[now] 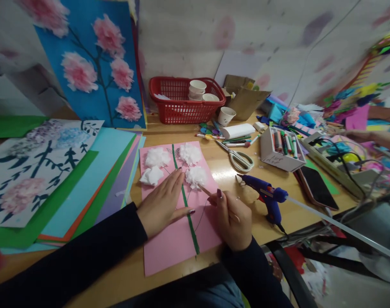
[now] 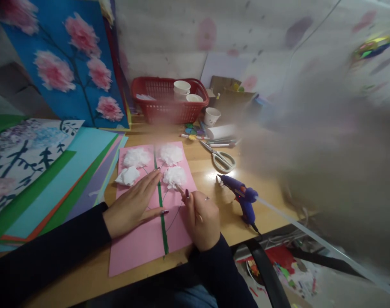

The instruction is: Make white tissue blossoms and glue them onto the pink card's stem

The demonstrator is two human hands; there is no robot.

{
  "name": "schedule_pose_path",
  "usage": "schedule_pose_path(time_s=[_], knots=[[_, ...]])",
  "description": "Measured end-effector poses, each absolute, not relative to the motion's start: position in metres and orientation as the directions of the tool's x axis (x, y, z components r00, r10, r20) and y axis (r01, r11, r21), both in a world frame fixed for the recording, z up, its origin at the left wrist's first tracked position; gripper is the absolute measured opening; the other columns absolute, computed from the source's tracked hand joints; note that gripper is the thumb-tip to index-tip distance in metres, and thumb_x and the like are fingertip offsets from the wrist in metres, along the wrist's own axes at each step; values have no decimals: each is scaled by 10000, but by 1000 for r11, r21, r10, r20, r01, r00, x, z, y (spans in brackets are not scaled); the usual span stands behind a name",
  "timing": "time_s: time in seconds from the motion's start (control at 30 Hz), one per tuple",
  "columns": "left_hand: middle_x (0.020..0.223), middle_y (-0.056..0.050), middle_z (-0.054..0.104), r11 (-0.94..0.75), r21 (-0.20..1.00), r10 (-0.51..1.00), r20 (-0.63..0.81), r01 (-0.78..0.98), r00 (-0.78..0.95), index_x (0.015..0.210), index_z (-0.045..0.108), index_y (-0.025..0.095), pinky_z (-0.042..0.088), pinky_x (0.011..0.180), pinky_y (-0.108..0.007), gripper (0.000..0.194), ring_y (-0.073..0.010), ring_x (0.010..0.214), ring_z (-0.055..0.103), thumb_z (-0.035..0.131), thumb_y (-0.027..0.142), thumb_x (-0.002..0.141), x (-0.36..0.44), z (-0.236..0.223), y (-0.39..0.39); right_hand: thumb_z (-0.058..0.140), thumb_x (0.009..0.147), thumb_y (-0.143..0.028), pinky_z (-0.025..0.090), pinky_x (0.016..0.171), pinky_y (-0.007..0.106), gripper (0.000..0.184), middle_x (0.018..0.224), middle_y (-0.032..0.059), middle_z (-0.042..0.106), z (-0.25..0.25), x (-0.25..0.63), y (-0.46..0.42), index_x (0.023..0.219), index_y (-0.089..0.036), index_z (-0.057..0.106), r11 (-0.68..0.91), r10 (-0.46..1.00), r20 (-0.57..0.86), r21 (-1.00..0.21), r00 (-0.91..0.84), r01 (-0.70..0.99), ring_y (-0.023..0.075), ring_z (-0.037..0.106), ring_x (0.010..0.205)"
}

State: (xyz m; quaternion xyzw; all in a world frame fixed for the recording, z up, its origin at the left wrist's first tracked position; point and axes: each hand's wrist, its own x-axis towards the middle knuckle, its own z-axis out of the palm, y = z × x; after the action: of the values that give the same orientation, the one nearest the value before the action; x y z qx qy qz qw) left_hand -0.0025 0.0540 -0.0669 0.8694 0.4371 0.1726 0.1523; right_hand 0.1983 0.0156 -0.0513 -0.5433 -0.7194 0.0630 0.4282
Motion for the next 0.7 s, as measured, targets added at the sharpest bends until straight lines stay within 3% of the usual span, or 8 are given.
schedule_pose_path(time_s=[0.33, 0.53, 0.7], knots=[[1554, -278, 289, -569, 339, 815, 118, 749, 567, 1473, 261, 24, 324, 1161, -460, 827, -343, 1454, 278, 551, 536, 892, -1, -68, 55, 402, 968, -148, 467, 572, 277, 267, 697, 74, 664, -49, 199, 20, 802, -156, 611, 522, 793, 563, -431, -232, 736, 174, 634, 629], [1559, -250, 300, -561, 333, 820, 99, 758, 563, 1490, 230, 70, 351, 1147, -476, 847, -338, 1451, 289, 570, 547, 877, -1, -68, 55, 418, 950, -90, 509, 630, 250, 265, 736, 50, 700, -58, 206, 8, 854, -161, 654, 546, 726, 687, -556, -23, 627, 143, 677, 681], [1557, -229, 318, -576, 347, 812, 132, 740, 569, 1501, 216, 116, 356, 1146, -477, 822, -329, 1445, 307, 576, 522, 883, -2, -68, 56, 435, 957, -139, 511, 627, 272, 264, 722, 49, 704, -55, 203, 11, 825, -162, 663, 471, 776, 630, -590, 10, 656, 154, 678, 672]])
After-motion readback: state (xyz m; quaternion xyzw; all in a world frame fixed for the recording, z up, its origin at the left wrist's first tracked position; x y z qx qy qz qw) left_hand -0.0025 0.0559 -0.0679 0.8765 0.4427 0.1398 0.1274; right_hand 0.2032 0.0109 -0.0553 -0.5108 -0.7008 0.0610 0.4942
